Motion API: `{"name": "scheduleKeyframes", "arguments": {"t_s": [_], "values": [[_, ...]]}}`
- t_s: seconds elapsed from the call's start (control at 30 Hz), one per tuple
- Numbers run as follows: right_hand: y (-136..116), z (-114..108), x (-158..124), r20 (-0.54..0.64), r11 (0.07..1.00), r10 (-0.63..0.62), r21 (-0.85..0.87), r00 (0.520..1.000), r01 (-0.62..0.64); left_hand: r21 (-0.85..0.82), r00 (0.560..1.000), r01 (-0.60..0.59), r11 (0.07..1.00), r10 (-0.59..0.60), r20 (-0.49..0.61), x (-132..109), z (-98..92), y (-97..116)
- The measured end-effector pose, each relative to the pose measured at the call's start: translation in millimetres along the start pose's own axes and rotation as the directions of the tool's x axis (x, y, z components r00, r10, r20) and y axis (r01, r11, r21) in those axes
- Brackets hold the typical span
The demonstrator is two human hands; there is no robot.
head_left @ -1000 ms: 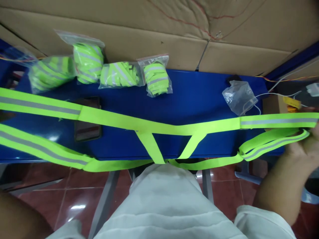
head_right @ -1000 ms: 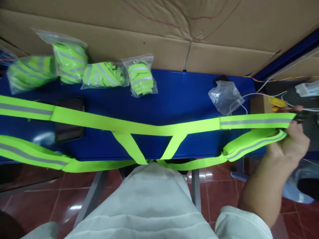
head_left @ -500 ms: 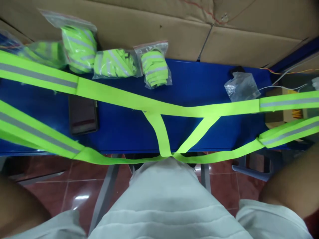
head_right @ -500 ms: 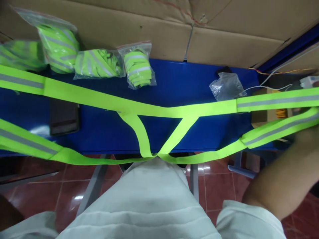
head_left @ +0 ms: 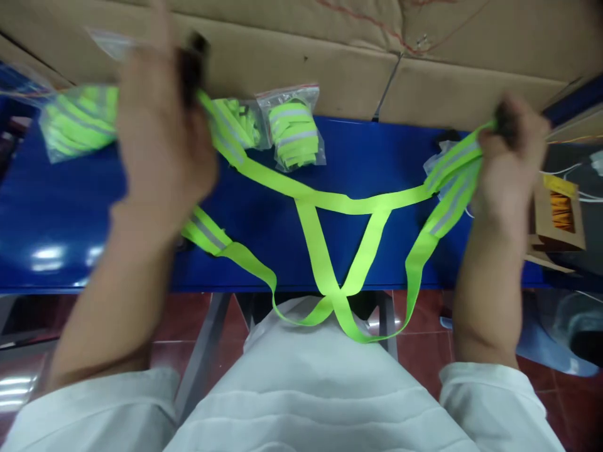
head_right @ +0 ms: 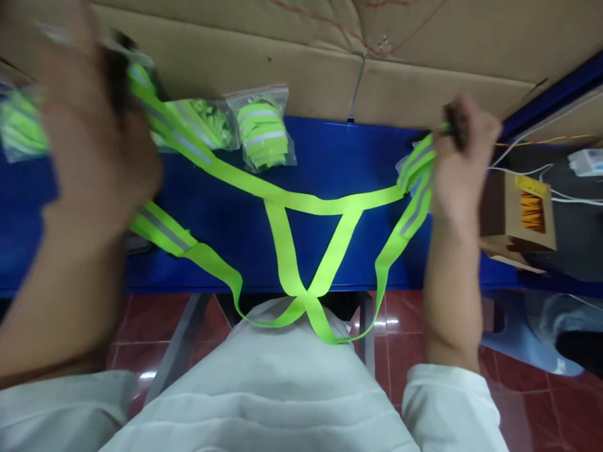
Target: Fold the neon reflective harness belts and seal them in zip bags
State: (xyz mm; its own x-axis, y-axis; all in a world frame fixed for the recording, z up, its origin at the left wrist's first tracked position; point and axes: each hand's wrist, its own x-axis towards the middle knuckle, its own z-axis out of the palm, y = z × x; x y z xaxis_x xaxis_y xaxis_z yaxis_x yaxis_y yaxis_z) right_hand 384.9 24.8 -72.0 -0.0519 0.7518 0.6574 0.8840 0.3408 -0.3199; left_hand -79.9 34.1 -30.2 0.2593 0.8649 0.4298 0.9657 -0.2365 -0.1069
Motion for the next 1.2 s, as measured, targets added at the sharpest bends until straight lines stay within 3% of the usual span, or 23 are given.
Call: {"name": "scheduleKeyframes", "arguments": {"t_s": [0.07, 0.17, 0.27, 0.37, 0.47, 0.7, 0.83, 0.93, 1.0, 1.2], "values": [[-42, 32, -14, -0.085, 0.998, 0.062, -0.001, 0.994, -0.063, -0.086, 0.983, 0.008, 0.996, 0.007, 0.181, -12, -0.4, 38], [-106, 59, -37, 0.090, 0.998, -0.054, -0.015, 0.994, 0.056, -0.108, 0.947, -0.092, 0.990, 0.120, 0.297, -34, 5.7, 94], [-141, 67, -56, 0.266, 0.993, -0.113, 0.001, 0.957, 0.117, -0.139, 0.922, -0.156, 0.978, 0.195, 0.334, -51, 19.7, 121], [-148, 69, -66, 0.427, 0.992, -0.126, 0.024, 0.896, 0.128, -0.162, 0.898, -0.243, 0.956, 0.285, 0.335, -62, 31.3, 125], [-146, 70, -69, 0.495, 0.995, -0.082, -0.005, 0.865, 0.097, -0.185, 0.890, -0.281, 0.942, 0.328, 0.316, -67, 35.7, 123], [-151, 65, -63, 0.470, 0.999, 0.035, -0.050, 0.882, -0.013, -0.287, 0.905, -0.225, 0.931, 0.308, 0.292, -68, 38.0, 118], [-157, 66, -63, 0.525, 0.997, 0.067, -0.059, 0.848, -0.042, -0.368, 0.904, -0.165, 0.915, 0.290, 0.315, -66, 37.8, 116], [-157, 66, -62, 0.509, 0.997, 0.067, -0.067, 0.858, -0.038, -0.360, 0.908, -0.143, 0.922, 0.267, 0.323, -65, 36.9, 115], [-157, 66, -62, 0.491, 0.996, 0.075, -0.070, 0.868, -0.047, -0.349, 0.908, -0.146, 0.926, 0.265, 0.323, -65, 36.5, 115], [-159, 66, -63, 0.535, 0.987, 0.149, -0.136, 0.832, -0.089, -0.302, 0.912, -0.219, 0.928, 0.304, 0.274, -65, 36.5, 119]]}}
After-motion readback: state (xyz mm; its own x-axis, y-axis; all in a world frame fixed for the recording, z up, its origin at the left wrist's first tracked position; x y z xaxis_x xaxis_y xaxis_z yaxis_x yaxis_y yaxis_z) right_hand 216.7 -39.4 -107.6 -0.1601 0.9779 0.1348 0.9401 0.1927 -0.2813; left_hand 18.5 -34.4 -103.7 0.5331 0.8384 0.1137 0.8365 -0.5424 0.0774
